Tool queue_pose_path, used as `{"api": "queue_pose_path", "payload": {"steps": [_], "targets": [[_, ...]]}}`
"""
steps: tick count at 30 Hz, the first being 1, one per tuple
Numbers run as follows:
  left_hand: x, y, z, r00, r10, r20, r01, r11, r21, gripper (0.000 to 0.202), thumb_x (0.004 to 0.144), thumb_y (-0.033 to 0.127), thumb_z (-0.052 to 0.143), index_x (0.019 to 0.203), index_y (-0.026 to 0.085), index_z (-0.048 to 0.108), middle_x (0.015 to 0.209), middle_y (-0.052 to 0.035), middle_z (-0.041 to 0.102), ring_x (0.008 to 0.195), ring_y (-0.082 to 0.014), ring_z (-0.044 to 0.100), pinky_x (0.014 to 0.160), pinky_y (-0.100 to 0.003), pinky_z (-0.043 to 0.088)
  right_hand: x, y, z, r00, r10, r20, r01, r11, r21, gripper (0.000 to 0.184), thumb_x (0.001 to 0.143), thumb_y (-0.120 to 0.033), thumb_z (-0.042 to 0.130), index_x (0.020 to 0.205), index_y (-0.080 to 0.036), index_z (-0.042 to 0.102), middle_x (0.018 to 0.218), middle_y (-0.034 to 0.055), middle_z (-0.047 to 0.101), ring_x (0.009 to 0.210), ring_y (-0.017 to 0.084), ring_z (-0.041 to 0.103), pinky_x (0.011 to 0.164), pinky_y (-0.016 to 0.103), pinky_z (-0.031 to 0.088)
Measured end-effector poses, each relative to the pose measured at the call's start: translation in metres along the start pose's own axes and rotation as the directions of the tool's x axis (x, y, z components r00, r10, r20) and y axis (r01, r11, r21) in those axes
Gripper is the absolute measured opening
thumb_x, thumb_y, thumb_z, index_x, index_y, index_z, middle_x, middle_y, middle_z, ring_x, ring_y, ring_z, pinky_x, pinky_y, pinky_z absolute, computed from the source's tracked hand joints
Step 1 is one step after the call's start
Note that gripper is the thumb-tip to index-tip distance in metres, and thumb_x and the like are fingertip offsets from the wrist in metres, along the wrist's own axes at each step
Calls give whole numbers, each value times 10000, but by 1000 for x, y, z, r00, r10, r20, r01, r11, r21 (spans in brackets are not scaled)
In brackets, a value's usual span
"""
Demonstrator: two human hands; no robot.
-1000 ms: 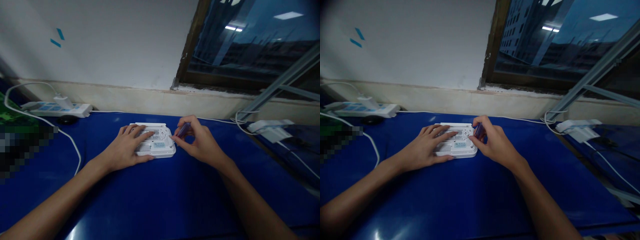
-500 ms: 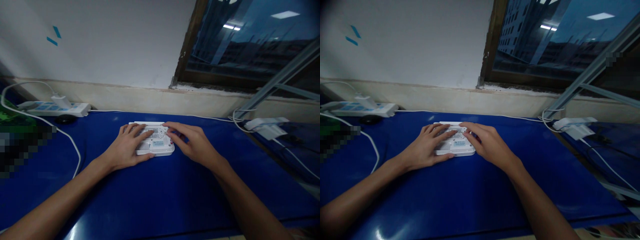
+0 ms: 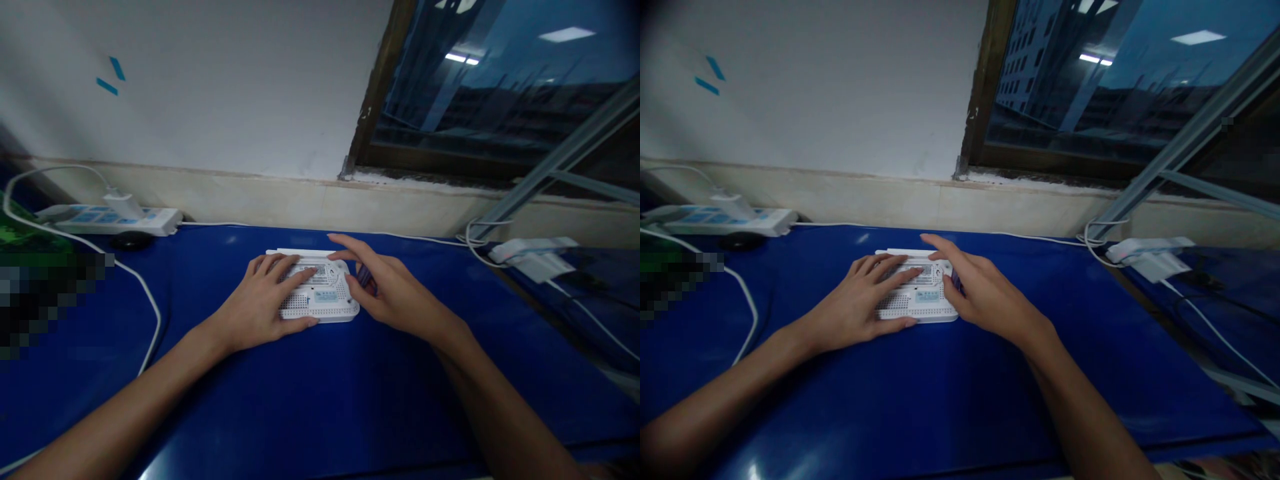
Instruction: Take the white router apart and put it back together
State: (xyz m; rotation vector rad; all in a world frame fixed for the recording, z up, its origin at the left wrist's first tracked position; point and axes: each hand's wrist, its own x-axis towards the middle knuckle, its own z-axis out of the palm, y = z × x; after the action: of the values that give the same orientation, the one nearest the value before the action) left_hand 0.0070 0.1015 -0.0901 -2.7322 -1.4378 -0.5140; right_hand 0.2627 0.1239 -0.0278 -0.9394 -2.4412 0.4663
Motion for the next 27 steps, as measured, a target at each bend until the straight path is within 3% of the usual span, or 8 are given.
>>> {"api": "queue_pose_path", "payload": {"steps": [3, 8, 10, 13, 16, 19, 24, 27], "targets": [[0, 0, -1, 1000, -6, 8, 6, 1000, 9, 807, 868, 781, 490, 1519, 312, 406, 1565, -139, 392, 1412, -413, 342, 1137, -630, 265, -2, -1, -1, 1000, 15, 4, -14, 1000, -4, 746, 877, -137, 585, 1549, -309, 308, 1312, 48, 671, 750, 155, 666, 650, 281, 549], [-1, 0, -1, 999, -8, 36, 7, 1000, 22, 817, 876, 788, 462, 1530, 303, 390, 1576, -145, 375, 1424, -423, 330, 1145, -640, 257, 1, 3, 3, 992, 16, -122, -25, 997, -78, 277, 944, -333, 628, 1197, -229, 669, 1001, 31, 771, 747, 170, 694, 705, 292, 545], [0, 0, -1, 999, -5, 37, 4, 1000, 27, 818, 881, 784, 459, 1535, 298, 386, 1576, -153, 372, 1426, -424, 328, 1146, -640, 258, 1, 4, 1, 994, 13, -111, -21, 997, -71, 269, 973, -344, 591, 1199, -230, 683, 1011, 30, 778, 757, 169, 699, 716, 290, 546], [0, 0, -1, 1000, -2, 28, 1, 1000, 30, 821, 880, 781, 467, 1536, 293, 387, 1572, -163, 372, 1422, -427, 333, 1143, -642, 262, -3, 0, -4, 1000, 12, -19, -13, 999, -45, 545, 989, -252, 530, 1521, -276, 414, 1216, 30, 739, 780, 162, 692, 718, 292, 552], [0, 0, 0, 999, 1, 33, -2, 1000, 30, 829, 878, 783, 469, 1540, 293, 377, 1575, -165, 367, 1425, -432, 329, 1137, -651, 265, -8, -8, -8, 999, 26, 48, -25, 999, -24, 748, 960, -197, 529, 1609, -313, 176, 1346, 33, 672, 814, 159, 685, 712, 282, 553], [0, 0, 1, 1000, 2, 28, -3, 999, 39, 831, 874, 785, 475, 1535, 290, 387, 1575, -162, 368, 1421, -432, 337, 1134, -650, 270, -6, -12, -6, 999, 11, 33, -11, 1000, -6, 668, 922, -142, 540, 1540, -315, 353, 1340, 29, 666, 854, 150, 685, 711, 258, 539], [0, -1, 1, 1000, 15, -3, -15, 998, 63, 789, 885, 764, 485, 1521, 304, 408, 1553, -161, 397, 1390, -414, 383, 1114, -633, 307, 3, -3, -1, 994, 50, -100, -55, 997, -52, 215, 961, -317, 599, 1138, -228, 682, 926, 16, 768, 789, 168, 698, 710, 273, 520], [0, -1, 1, 1000, 26, -13, -25, 997, 67, 778, 889, 758, 483, 1518, 306, 413, 1549, -162, 404, 1381, -414, 392, 1104, -636, 316, 3, -1, -4, 997, 22, -68, -25, 999, -43, 283, 997, -278, 536, 1254, -247, 650, 1140, 38, 753, 989, 188, 704, 863, 310, 537]]}}
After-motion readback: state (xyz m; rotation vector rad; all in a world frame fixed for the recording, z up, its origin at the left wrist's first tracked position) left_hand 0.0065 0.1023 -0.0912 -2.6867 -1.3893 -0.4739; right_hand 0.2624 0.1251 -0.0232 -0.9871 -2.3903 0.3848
